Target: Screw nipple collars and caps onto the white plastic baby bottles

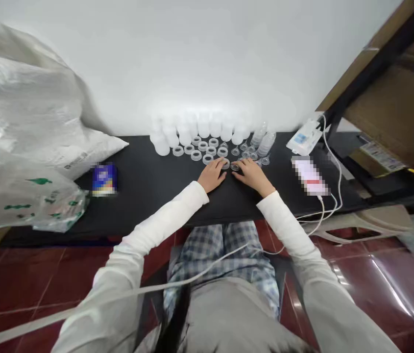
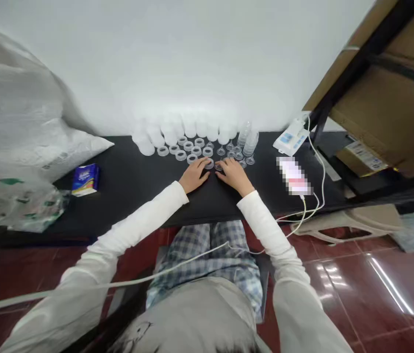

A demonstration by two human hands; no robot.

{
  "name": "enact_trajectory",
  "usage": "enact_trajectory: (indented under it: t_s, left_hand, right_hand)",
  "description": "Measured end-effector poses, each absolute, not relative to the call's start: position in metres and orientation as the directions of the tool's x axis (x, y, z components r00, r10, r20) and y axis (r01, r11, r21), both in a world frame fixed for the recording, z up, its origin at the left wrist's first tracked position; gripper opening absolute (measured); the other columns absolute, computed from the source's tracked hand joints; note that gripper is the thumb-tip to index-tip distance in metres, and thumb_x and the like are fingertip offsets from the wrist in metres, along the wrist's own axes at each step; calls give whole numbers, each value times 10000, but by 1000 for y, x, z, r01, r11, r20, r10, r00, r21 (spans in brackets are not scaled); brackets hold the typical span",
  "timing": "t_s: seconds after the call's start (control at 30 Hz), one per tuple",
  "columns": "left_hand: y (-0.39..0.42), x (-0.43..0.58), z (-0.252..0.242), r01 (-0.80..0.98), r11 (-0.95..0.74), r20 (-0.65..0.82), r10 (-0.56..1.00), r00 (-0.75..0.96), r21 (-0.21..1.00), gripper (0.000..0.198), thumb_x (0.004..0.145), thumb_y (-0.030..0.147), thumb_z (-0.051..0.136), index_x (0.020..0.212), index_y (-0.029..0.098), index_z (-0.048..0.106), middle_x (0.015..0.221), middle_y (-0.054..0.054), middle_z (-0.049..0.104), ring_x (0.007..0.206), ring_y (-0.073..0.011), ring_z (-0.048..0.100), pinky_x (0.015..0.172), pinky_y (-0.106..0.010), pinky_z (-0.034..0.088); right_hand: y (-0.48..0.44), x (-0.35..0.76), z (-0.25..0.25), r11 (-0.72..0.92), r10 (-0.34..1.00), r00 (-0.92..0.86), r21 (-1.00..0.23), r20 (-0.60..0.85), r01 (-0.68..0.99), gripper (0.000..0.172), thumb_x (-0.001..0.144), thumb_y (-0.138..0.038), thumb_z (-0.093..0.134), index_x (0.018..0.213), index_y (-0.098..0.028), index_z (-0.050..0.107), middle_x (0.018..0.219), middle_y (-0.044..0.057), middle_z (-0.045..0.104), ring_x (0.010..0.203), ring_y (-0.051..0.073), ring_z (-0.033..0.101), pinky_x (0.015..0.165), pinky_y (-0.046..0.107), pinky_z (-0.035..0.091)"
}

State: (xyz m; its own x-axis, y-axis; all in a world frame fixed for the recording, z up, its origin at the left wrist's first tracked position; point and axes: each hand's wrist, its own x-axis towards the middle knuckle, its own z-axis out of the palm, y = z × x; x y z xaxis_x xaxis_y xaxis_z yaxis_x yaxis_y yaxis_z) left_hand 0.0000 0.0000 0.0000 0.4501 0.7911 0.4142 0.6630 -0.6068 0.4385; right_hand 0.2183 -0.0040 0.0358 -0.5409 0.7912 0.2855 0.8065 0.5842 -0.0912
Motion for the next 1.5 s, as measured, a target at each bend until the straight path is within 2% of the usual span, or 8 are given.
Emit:
enact_trajectory:
  t_s: [0.33,0.53,0.67,0.77,0.9,1.13,1.33,1.5]
  left_hand:
    - [12,-5,-3,481,-575,472,818,328,662,268,967,301,594,1201,171,588,1232,-149,670,1193,-255,640,1065,-417,523]
    - [12,-4,4,154,-267,254,962,98,951,280,975,455,628,1068,191,610,1009,-79,757,887,-173,722,795,-300,575]
    - [13,-3,10,-16,-148,148,989,8,989,352,945,539,656,941,188,627,751,-16,738,606,-114,634,596,-237,505]
    - [14,-2,14,-90,-121,114,990,-83,989,372,926,551,680,895,186,621,690,-3,721,528,-96,582,530,-223,462]
    - [17,-3,17,-203,-174,135,972,-192,964,381,906,553,708,904,190,592,747,-15,752,577,-105,652,570,-227,527]
    - [24,-9,18,-339,-121,41,972,-232,933,321,897,472,755,922,184,614,840,-43,763,715,-167,749,804,-350,640]
    - [25,-10,15,-400,-151,81,979,-186,904,367,830,490,815,942,184,648,962,-75,779,987,-218,775,970,-390,621]
    - [25,-10,13,-368,-184,129,977,-169,911,434,812,532,813,1033,198,647,1005,-82,780,1025,-223,773,992,-386,609]
  right_hand:
    - [32,201,52,604,747,-435,-238,503,761,276,972,-188,499,1177,-211,682,1063,132,584,1023,297,583,972,467,522]
    - [51,183,49,612,755,-370,-379,542,694,355,1043,-258,421,1256,-215,701,1002,92,618,886,226,630,848,358,533]
    - [43,177,36,649,715,-347,-391,607,652,373,1060,-294,382,1302,-212,653,1050,107,677,915,232,650,870,371,535]
    - [37,174,31,620,748,-276,-486,603,616,342,1056,-349,411,1308,-202,590,1020,89,696,797,210,631,794,361,535]
    - [34,170,30,534,813,-183,-581,553,615,305,1030,-436,473,1189,-200,582,902,60,672,680,194,580,686,343,495]
    - [26,165,36,528,815,-177,-581,551,619,243,1000,-430,530,1097,-226,619,856,22,674,646,164,546,665,309,449]
    - [24,161,35,590,782,-240,-561,575,580,247,1026,-402,504,1118,-214,637,906,31,686,726,162,591,764,304,501]
    - [23,161,38,652,730,-290,-503,619,567,274,1056,-390,478,1124,-209,672,1011,66,696,826,171,633,815,300,521]
